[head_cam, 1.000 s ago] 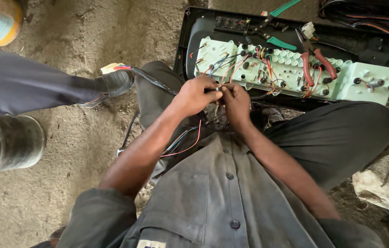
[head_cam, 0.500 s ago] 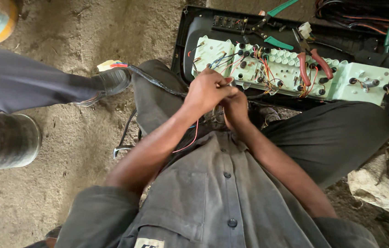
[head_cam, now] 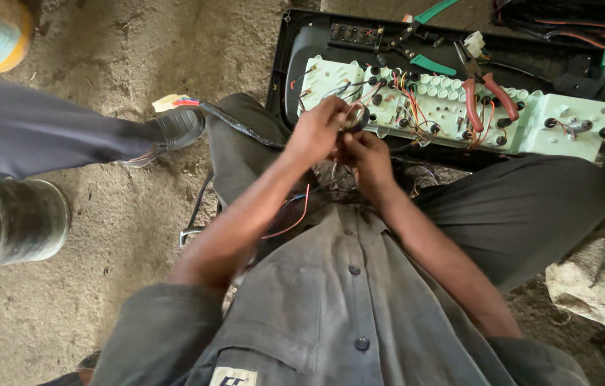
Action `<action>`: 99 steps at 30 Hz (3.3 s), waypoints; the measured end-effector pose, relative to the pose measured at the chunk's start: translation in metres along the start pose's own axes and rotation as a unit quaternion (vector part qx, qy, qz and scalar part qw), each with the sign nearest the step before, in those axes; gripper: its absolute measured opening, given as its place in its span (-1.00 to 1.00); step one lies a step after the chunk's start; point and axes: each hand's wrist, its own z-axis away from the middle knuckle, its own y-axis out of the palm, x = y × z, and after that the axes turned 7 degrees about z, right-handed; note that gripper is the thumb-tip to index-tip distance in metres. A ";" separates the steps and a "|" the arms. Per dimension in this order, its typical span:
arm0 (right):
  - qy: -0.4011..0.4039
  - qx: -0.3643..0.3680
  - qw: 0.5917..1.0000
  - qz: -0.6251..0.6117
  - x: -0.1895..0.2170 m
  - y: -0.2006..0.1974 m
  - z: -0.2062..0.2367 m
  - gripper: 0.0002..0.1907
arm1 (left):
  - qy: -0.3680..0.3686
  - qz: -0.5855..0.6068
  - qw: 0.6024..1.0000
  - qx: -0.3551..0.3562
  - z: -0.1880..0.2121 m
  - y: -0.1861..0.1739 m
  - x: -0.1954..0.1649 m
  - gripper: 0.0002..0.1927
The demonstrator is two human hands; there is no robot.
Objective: The person sits on the floor and works on an open electronic device, twisting and connecting multiple colored wires to terminals on a circuit board. The hands manipulate the wires and components throughout the clip.
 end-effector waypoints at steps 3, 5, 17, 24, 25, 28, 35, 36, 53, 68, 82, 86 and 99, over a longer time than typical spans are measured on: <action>0.038 0.020 0.999 0.000 0.006 -0.001 0.001 -0.84 | 0.148 -0.087 0.982 0.078 0.001 -0.018 0.014 -0.74; 0.041 0.024 0.999 0.013 0.008 0.001 0.002 -0.84 | 0.206 -0.186 0.955 0.102 0.003 -0.025 0.015 -0.75; -0.153 -0.044 0.980 0.118 0.007 0.027 0.018 -0.85 | 0.177 -0.211 0.959 0.062 0.005 -0.030 0.004 -0.69; -0.120 -0.109 0.980 0.118 0.012 0.035 0.010 -0.85 | -0.077 0.230 0.957 0.159 0.010 -0.020 0.020 -0.61; -0.075 -0.115 0.988 0.073 0.010 0.035 0.007 -0.86 | -0.088 0.267 0.947 0.159 0.011 -0.020 0.018 -0.57; -0.095 -0.102 0.985 0.099 0.001 0.033 0.000 -0.82 | 0.099 -0.004 0.995 0.009 0.011 -0.014 0.002 -0.43; -0.100 -0.043 0.984 0.138 0.002 0.032 0.001 -0.82 | -0.116 -0.131 0.982 -0.065 -0.008 0.003 -0.031 -0.46; -0.087 -0.029 0.988 0.127 0.005 0.031 0.002 -0.81 | -0.130 -0.138 0.981 -0.045 -0.009 0.000 -0.029 -0.49; -0.175 -0.089 0.955 0.223 0.011 0.029 -0.004 -0.87 | 0.175 -0.199 0.959 0.100 -0.007 -0.060 -0.005 -0.76; -0.126 -0.084 0.977 0.150 0.019 0.039 0.002 -0.90 | 0.099 -0.012 0.992 0.077 0.013 -0.014 -0.007 -0.66; -0.139 -0.039 0.975 0.171 0.015 0.028 0.006 -0.80 | 0.168 -0.281 0.943 -0.059 0.018 -0.024 -0.020 -0.61; -0.137 -0.062 0.981 0.124 0.015 0.031 0.005 -0.81 | 0.186 -0.231 0.955 0.027 0.026 -0.037 -0.010 -0.66; -0.143 -0.040 0.974 0.171 0.000 0.022 0.002 -0.79 | 0.144 -0.134 0.971 -0.137 0.005 -0.002 0.011 -0.70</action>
